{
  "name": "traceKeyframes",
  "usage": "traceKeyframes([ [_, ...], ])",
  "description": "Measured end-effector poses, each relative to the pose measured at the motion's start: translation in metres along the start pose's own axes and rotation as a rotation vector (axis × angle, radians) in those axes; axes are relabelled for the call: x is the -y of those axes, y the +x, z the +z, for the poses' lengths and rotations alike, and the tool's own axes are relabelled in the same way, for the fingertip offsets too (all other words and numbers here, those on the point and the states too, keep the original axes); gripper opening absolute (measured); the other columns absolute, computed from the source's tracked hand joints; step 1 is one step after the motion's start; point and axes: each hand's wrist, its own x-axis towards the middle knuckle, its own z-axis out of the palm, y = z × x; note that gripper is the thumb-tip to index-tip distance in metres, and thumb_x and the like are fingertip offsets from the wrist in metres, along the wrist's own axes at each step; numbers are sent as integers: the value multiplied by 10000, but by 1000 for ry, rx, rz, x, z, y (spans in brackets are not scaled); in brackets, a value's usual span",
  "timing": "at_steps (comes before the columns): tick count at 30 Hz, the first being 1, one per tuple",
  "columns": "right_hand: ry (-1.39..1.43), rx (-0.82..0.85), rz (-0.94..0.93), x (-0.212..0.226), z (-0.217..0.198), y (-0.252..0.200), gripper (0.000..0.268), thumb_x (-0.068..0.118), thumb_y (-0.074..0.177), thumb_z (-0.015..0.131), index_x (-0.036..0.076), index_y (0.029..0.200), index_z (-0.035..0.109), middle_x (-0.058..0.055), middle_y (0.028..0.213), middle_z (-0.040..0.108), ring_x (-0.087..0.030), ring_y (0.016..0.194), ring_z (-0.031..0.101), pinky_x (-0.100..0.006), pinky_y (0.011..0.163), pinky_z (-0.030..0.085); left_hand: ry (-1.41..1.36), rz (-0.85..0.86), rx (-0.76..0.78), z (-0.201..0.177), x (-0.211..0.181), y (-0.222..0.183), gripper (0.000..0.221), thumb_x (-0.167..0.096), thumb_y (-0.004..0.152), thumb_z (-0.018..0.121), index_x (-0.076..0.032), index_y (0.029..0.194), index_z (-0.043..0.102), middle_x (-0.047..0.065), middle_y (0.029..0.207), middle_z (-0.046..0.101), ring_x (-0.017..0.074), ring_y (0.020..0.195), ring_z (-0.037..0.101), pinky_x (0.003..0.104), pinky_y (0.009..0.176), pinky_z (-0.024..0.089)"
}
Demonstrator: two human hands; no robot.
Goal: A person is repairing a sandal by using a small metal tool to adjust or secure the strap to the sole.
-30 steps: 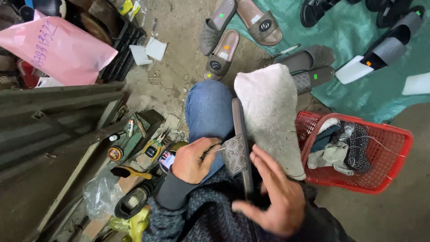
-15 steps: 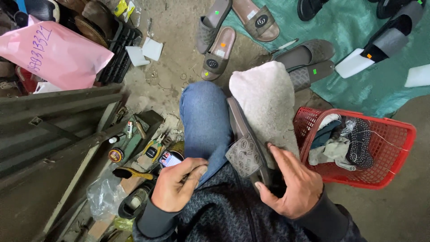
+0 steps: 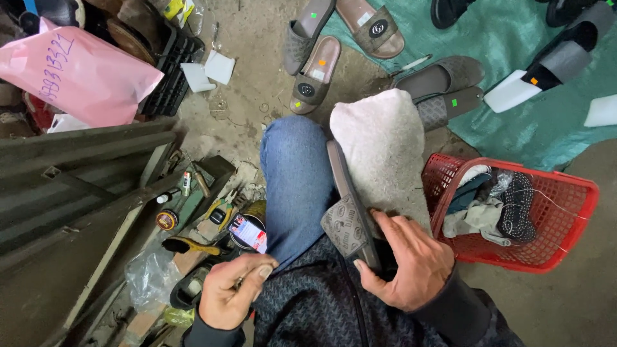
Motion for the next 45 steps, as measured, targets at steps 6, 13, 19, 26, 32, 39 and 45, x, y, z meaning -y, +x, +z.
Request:
traceKeyframes([
  [6,119,-221,-36,-25,37,-31,397,547,796,780,188,882,635,23,710,584,-237,579,581,-435,508,414,-52,112,33,3,-8,4,215,-219,974,654,-133,1153,735,9,726,730,189,605,713,392,562,677],
  [13,181,-189,10,0,18,-21,292,421,870,712,141,863,631,3,641,466,-206,525,518,-360,514,415,114,60,-235,-1,-38,4,105,-141,825,792,-63,893,804,26,648,795,103,421,669,233,468,582],
  [19,202,-92,64,-6,38,-30,545,381,931,579,130,1415,573,-116,1258,716,-352,1049,728,-491,794,611,-11,248,-269,10,-52,-2,116,-152,847,776,-42,879,766,100,848,817,146,704,785,264,673,662],
  [26,652,71,511,-55,-2,-32,517,360,868,513,77,1268,678,-114,994,801,-232,874,735,-344,768,566,-74,371,-88,35,-66,17,137,-231,957,693,-96,979,704,60,805,743,212,621,687,367,570,546],
  [32,1128,142,540,-152,37,-44,572,431,941,509,55,1365,589,-159,1319,656,-365,1172,673,-504,963,595,26,371,-65,41,-86,49,78,-153,965,649,-79,944,663,58,817,723,173,665,625,322,647,512],
  [39,1327,78,245,-198,76,-56,329,279,1068,529,65,1221,726,-149,1446,579,-358,1247,637,-508,1006,579,423,214,-179,37,-90,76,239,-134,991,590,-43,1212,599,116,1160,612,171,845,626,298,729,512],
  [45,1288,89,321,-196,73,-52,383,273,1047,521,-5,1235,706,-163,1381,633,-311,1220,642,-452,1044,511,433,379,92,72,-97,78,463,-274,1046,600,-155,1486,521,34,925,698,132,566,526,331,588,605],
])
